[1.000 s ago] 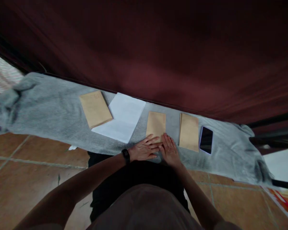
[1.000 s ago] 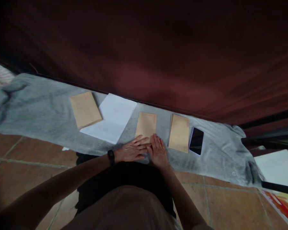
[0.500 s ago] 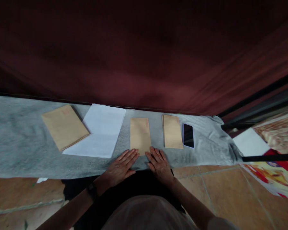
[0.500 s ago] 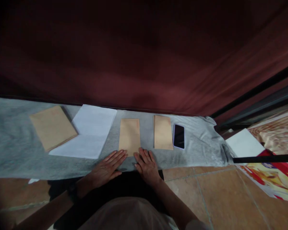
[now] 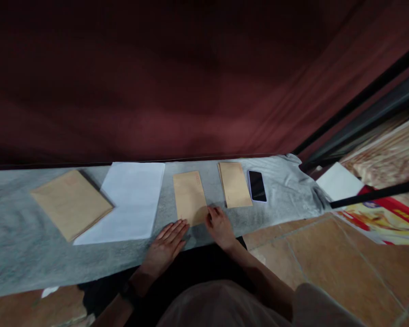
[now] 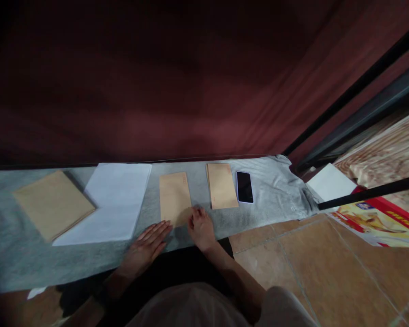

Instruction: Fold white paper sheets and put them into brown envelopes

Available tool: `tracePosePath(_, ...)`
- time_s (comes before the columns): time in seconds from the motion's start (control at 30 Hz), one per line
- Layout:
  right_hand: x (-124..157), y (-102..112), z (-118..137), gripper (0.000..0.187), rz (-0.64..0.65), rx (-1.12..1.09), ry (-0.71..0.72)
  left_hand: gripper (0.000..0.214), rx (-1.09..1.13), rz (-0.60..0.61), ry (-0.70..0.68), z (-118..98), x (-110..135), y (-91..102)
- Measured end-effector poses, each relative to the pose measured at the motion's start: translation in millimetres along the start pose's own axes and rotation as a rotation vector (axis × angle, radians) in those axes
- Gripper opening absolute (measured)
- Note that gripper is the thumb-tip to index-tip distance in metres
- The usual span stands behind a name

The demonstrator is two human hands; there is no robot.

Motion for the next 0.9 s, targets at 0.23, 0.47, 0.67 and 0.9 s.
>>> tracePosePath(0.23, -23, -2, -10, 0.016, 0.028, -0.397, -0.082, 0.05, -0.014, -0.022, 0.011, -1, 1, -0.2)
tracePosePath(0.47, -15, 2, 18, 0.033, 0.058, -0.759, 0.087, 0.066, 0.183, -0.153, 0.283, -8, -13, 7.9)
tracePosePath(0.67, 9, 65, 77, 0.037, -0.206, -0.005, 0.306, 0.078, 0.48, -0.285, 0.496, -10, -72, 39.3)
tracePosePath(0.9, 19, 57, 102, 0.03, -0.153, 0.076, 0.418, 0.05, 1.034, -0.209, 0.386, 0, -84, -20.0)
Point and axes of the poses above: each hand's wrist, its own x-axis away from the middle knuckle, its own y-axis out of the back of the hand, z = x × y, the point moved 5 cm from there along -x, towards the middle knuckle, and after that the axes turned 15 degrees about z, right-handed, at the moved point
